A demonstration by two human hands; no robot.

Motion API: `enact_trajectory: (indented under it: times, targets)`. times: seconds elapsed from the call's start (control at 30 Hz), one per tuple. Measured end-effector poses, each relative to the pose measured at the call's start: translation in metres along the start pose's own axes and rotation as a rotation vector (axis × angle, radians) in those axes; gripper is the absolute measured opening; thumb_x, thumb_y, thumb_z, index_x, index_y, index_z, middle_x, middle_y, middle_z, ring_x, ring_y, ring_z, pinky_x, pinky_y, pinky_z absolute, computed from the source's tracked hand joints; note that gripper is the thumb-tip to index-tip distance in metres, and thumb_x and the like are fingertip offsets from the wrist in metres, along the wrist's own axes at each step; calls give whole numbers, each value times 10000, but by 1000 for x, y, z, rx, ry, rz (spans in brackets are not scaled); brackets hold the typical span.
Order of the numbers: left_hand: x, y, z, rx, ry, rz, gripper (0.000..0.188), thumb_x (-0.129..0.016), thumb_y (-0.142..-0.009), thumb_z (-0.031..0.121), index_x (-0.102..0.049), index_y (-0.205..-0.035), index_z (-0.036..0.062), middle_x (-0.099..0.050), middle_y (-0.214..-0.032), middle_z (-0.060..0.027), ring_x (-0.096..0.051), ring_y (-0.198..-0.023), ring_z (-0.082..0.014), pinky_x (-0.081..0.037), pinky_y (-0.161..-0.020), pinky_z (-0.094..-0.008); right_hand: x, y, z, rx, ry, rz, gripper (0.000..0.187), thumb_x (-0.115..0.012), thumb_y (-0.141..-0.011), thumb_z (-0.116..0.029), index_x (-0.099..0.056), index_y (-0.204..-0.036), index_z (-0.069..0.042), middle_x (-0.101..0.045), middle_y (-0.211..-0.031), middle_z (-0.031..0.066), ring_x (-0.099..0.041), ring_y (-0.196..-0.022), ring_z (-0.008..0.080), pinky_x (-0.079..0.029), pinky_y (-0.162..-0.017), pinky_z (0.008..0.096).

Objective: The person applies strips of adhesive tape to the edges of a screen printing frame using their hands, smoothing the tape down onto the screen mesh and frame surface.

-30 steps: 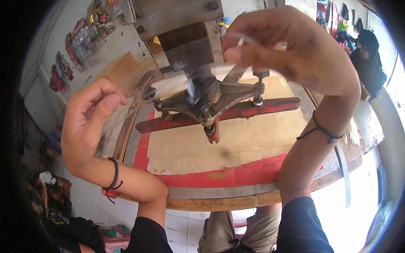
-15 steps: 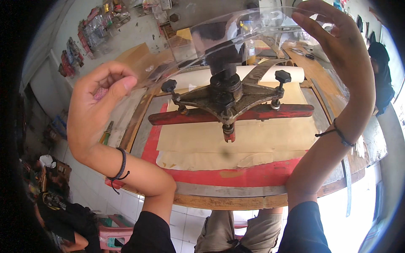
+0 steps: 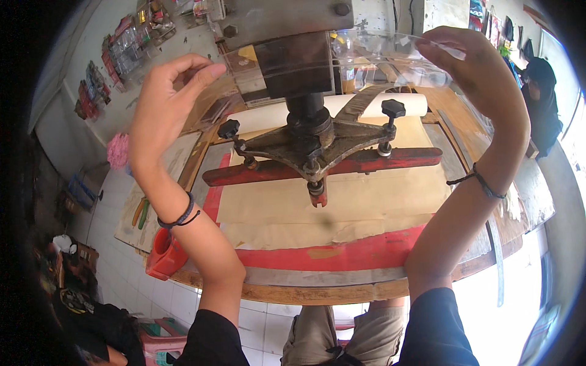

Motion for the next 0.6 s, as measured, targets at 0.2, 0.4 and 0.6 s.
enact_trajectory:
  times: [0.2,0.4,0.6]
  targets:
    - [2,1,-5,43,51,-31,339,-712,-932,294,-696,-952,-44,-602,-702,-10,-491,-637,-73,-417,-611,-258,0,-1,-3,20,21,16,428,-664,-957,-385,-696,-1133,4,-733,-1071,126,-684,-1020,225,-500,-919,334]
    - [5,1,-3,42,1,-46,328,-700,-941,290,-674,-940,-37,-604,-742,1,-497,-715,-76,-423,-688,-254,-6,-5,5,122,-61,60,387,-680,-950,-348,-696,-1126,-4,-738,-1025,103,-693,-979,189,-517,-876,331]
    - [16,8,4,17,-56,-80,252,-724,-919,201,-671,-894,-44,-605,-727,-5,-498,-689,-76,-426,-661,-249,-6,-25,22,237,-1071,181,654,-393,-1034,-500,-421,-1398,43,-523,-1368,187,-525,-1288,294,-445,-1075,429]
Point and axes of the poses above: each hand's wrist, its own y-axis away from the middle knuckle, its own x-axis out of the back of the hand, z = x × y, the point moved 2 cm from there along -y, towards the middle knuckle
